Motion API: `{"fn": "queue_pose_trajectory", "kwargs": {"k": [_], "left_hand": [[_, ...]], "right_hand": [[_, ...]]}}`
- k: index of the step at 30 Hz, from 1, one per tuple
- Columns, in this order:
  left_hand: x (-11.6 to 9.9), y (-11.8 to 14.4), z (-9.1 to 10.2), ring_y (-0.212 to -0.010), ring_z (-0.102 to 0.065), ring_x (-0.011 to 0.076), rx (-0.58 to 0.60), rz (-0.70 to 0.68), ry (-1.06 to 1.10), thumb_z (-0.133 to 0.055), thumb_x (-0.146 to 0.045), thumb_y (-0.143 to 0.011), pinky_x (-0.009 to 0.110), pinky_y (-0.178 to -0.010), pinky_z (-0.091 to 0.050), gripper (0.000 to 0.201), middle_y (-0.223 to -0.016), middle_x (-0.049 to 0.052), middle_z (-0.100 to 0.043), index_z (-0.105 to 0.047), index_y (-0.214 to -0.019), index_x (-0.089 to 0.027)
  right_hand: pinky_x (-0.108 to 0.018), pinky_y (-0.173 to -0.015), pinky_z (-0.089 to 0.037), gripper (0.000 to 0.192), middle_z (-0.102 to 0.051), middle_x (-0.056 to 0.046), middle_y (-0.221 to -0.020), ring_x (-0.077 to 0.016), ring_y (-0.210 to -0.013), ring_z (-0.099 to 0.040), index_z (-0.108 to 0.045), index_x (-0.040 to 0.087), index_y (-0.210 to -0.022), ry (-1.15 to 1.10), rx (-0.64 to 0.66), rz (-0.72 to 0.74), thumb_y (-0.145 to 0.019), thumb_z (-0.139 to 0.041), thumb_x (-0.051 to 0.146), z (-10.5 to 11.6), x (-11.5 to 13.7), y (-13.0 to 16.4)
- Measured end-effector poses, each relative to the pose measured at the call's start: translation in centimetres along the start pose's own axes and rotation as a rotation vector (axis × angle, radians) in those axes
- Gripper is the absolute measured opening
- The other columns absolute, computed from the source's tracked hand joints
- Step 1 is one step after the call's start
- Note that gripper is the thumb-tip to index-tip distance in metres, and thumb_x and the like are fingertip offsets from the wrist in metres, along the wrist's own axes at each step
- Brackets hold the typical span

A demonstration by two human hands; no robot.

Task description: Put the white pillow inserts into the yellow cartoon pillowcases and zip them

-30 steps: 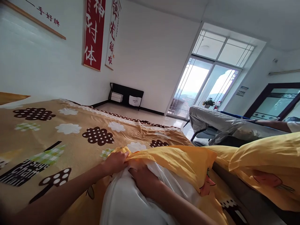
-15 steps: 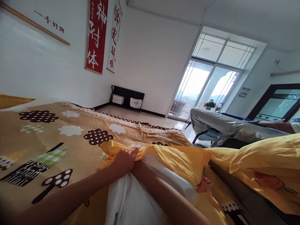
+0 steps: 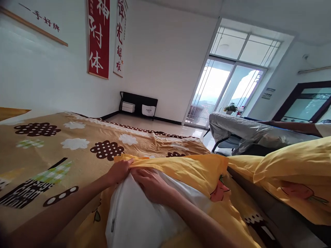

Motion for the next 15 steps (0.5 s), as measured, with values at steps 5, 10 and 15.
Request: {"fn": "queue_pose_trajectory", "kwargs": {"k": [5, 10, 15], "left_hand": [[-1.7, -1.0, -0.6, -0.094, -0.067, 0.0295, 0.008, -0.011, 0.107, -0.039, -0.030, -0.093, 0.036, -0.075, -0.049, 0.033, -0.099, 0.015, -0.070, -0.060, -0.114, -0.016], [-2.7, -1.1, 0.5, -0.092, -0.065, 0.0260, -0.030, -0.054, 0.113, -0.042, -0.025, -0.092, 0.033, -0.076, -0.048, 0.033, -0.102, 0.012, -0.067, -0.054, -0.121, -0.016], [-3.7, 3.7, 4.4, -0.095, -0.058, 0.0220, -0.333, -0.355, 0.039, -0.038, -0.021, -0.093, 0.034, -0.084, -0.046, 0.023, -0.098, 0.009, -0.062, -0.057, -0.105, -0.016]], "right_hand": [[-0.051, -0.110, -0.034, 0.052, -0.038, -0.005, -0.152, -0.0321, -0.139, -0.034, -0.035, 0.038, -0.147, 0.064, -0.002, 0.106, -0.096, -0.045, 0.038, -3.9, 6.2, 7.0], [-0.057, -0.107, -0.034, 0.051, -0.049, -0.010, -0.144, -0.0356, -0.134, -0.042, -0.052, 0.028, -0.136, 0.177, -0.089, -0.046, -0.088, -0.045, 0.015, -3.8, 2.1, 6.6], [-0.036, -0.093, -0.046, 0.031, -0.066, -0.009, -0.120, -0.0240, -0.107, -0.061, -0.068, 0.021, -0.106, -0.100, -0.236, -0.301, -0.085, -0.046, 0.023, 2.9, -7.7, 4.5]]}}
Point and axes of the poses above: each hand's wrist, its own y-axis away from the middle knuckle, its own z-axis out of the back of the hand, x = y × z, the point moved 8 cm from there along -y, towards the middle knuckle
